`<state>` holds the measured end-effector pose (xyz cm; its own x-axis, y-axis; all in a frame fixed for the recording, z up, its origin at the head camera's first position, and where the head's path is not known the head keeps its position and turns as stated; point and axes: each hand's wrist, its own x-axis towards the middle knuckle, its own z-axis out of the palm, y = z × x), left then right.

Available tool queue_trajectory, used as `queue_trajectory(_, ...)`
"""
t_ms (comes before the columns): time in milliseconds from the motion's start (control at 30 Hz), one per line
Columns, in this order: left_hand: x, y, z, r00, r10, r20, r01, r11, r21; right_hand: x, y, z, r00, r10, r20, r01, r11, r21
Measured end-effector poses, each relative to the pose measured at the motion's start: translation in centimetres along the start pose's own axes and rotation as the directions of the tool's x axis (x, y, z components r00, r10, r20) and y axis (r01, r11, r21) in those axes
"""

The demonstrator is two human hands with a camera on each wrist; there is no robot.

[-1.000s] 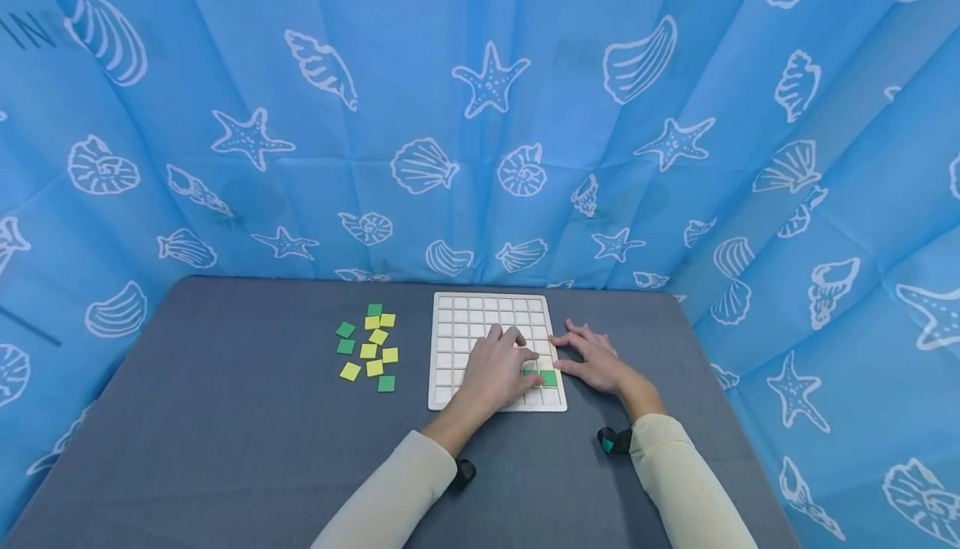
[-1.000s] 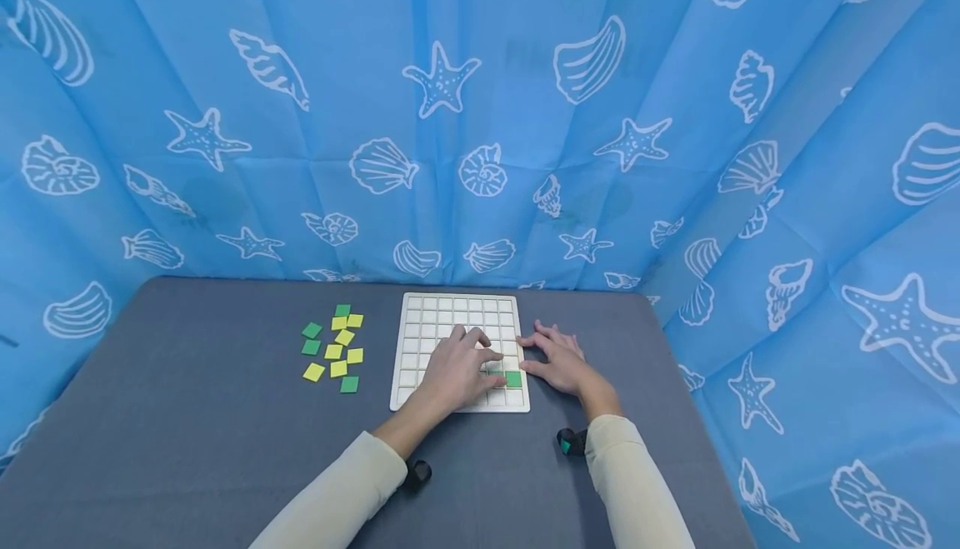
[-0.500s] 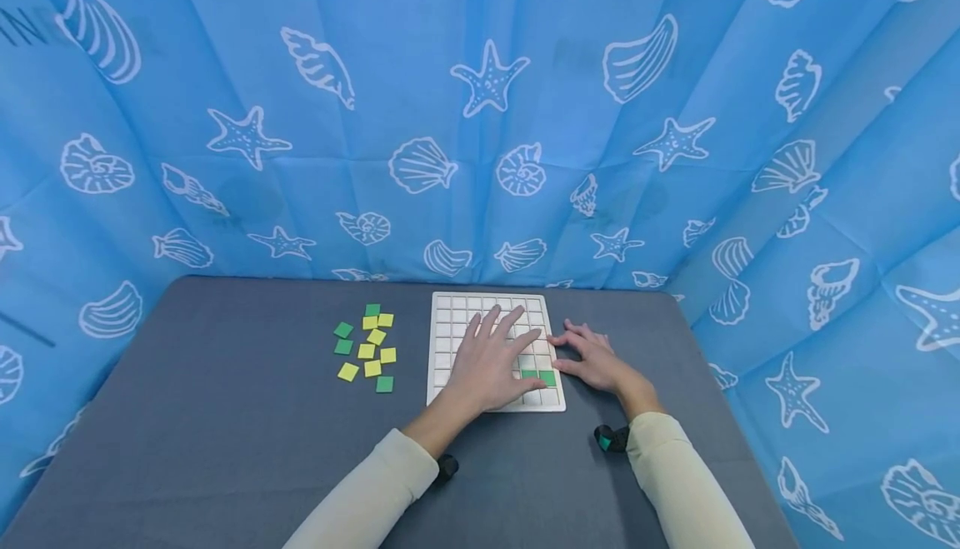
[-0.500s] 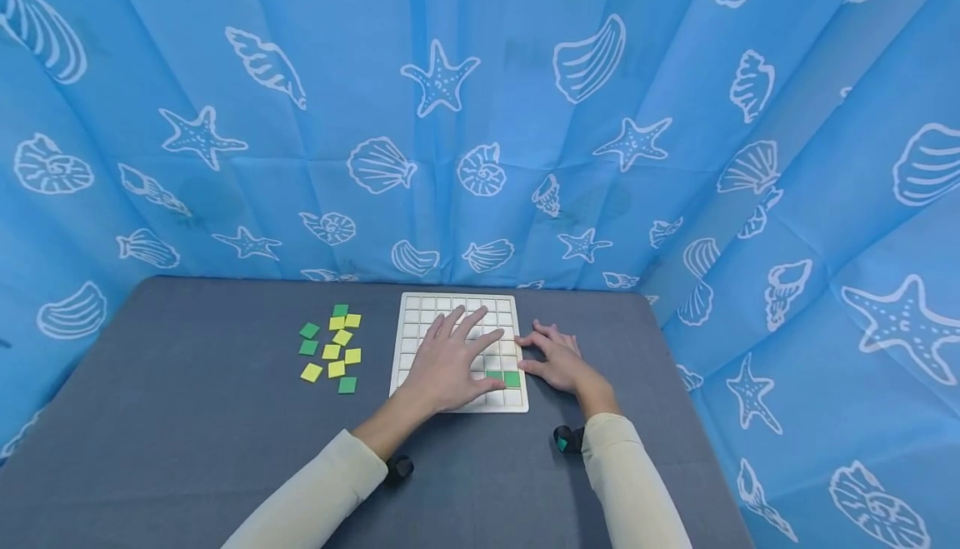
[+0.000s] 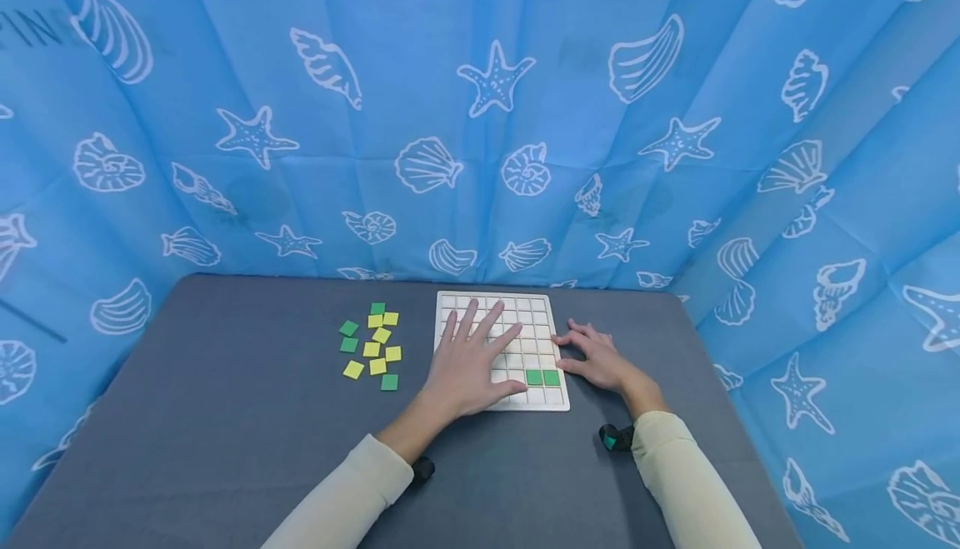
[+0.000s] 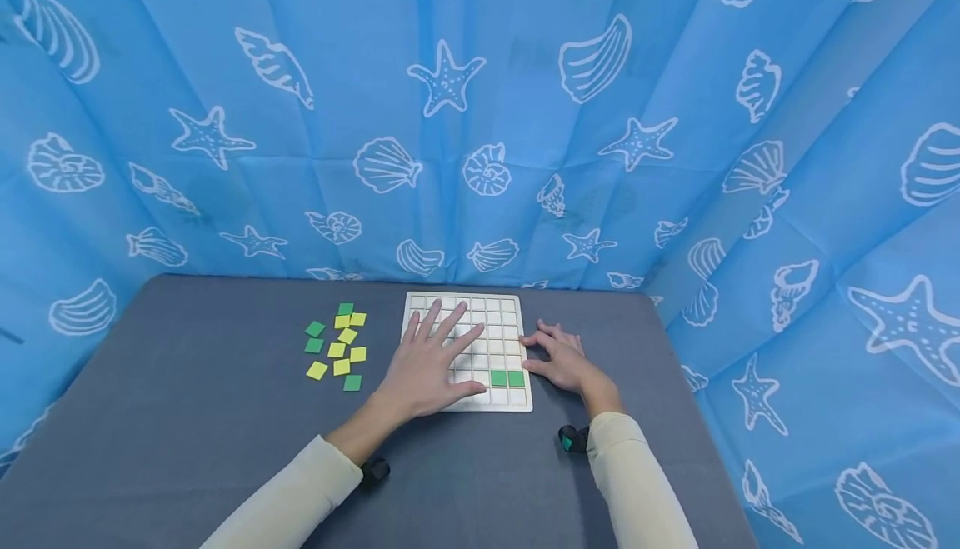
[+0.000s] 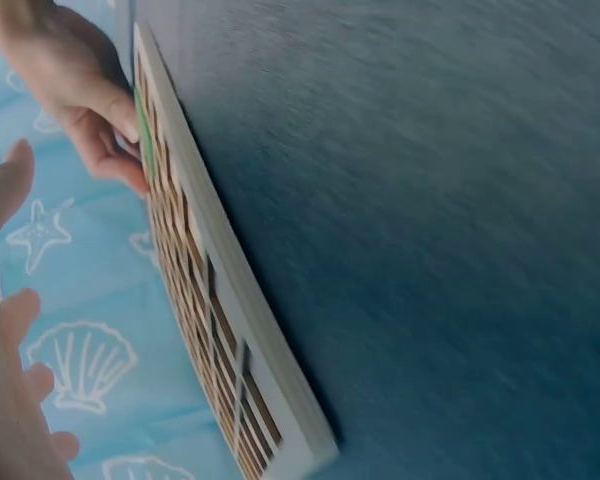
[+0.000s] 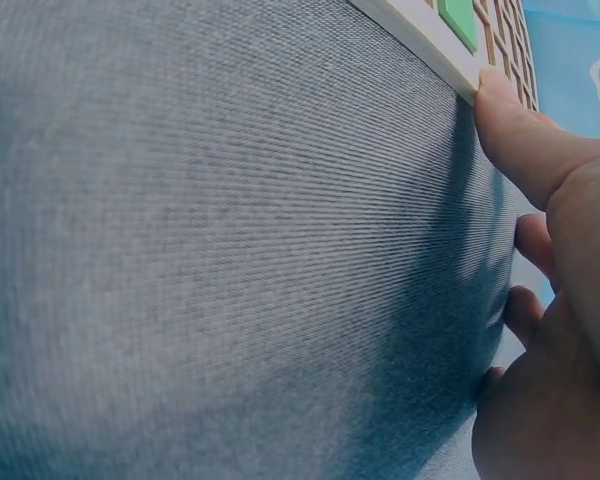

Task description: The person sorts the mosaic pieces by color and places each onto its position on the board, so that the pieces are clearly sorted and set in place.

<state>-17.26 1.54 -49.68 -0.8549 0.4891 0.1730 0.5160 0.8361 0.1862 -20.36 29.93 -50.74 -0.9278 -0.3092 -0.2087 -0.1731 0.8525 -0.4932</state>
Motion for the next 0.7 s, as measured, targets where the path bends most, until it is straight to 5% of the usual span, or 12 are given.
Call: queue_trajectory(700, -3.1, -3.5, -0.9, 0.998, -0.053, -0.020, 0.053, 0.999, 0.000, -0.2, -0.2, -0.2, 1.000, 0.003, 0.020, -0.004, 1.000, 0.019)
